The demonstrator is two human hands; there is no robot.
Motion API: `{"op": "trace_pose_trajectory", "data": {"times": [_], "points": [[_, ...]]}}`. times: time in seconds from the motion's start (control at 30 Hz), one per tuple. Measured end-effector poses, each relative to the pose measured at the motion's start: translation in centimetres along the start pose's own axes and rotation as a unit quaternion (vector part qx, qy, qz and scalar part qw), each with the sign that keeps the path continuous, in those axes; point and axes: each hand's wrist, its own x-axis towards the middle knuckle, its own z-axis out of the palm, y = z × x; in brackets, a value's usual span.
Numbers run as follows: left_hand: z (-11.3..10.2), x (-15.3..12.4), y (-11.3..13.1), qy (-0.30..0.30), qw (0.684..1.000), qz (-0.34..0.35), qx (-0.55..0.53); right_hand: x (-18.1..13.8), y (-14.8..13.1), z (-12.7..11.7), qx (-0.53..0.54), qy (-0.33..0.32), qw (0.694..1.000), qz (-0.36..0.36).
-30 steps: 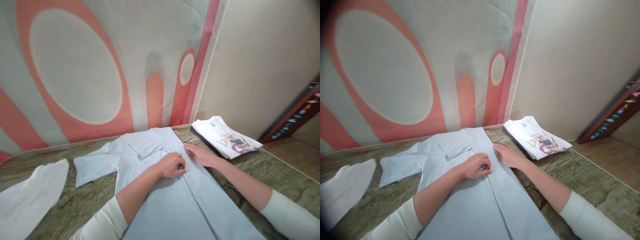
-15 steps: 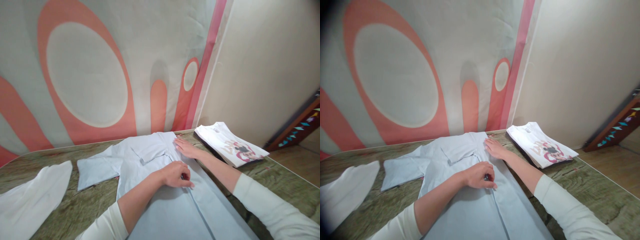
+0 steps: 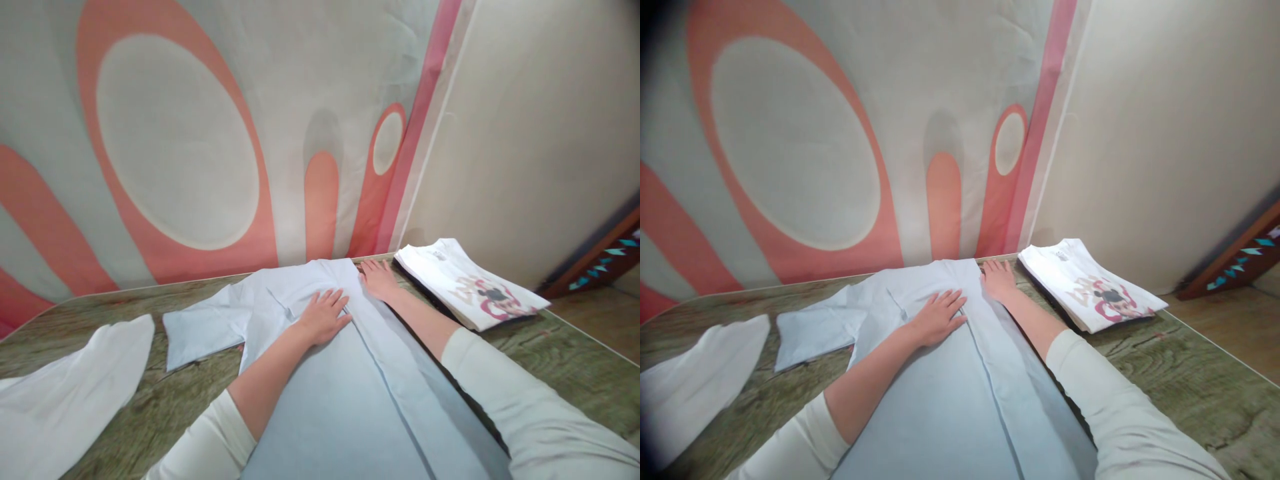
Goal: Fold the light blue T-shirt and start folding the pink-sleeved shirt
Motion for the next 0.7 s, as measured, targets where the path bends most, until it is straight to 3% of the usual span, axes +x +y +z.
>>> {"op": "trace_pose_trajectory", "data": {"times": [0.07, 0.17, 0.23, 0.37, 0.57, 0.7], "points": [[0.4, -0.1, -0.6, -0.015, 1.000, 0.004, 0.005, -1.7, -0.3, -0.7, 0.010, 0.002, 1.000, -0.024], [0.8, 0.0, -1.1, 0.001, 1.000, 0.013, 0.017, -6.1, -1.5, -1.4, 0.065, -0.041, 0.986, -0.148], [0.9, 0.0, -1.3, 0.012, 0.999, 0.022, 0.025, -9.6, -2.0, -1.7, 0.089, -0.057, 0.976, -0.189], [0.7, 0.0, -1.8, 0.025, 0.998, 0.040, 0.029, -14.8, -0.3, -2.5, 0.080, -0.075, 0.984, -0.142], [0.0, 0.4, -3.0, 0.013, 0.998, 0.044, 0.040, -16.7, 2.1, -3.9, 0.033, -0.059, 0.995, -0.073], [-0.5, 0.3, -3.1, 0.027, 0.998, 0.011, 0.062, -18.0, 0.3, -4.6, 0.077, -0.068, 0.987, -0.126]]}}
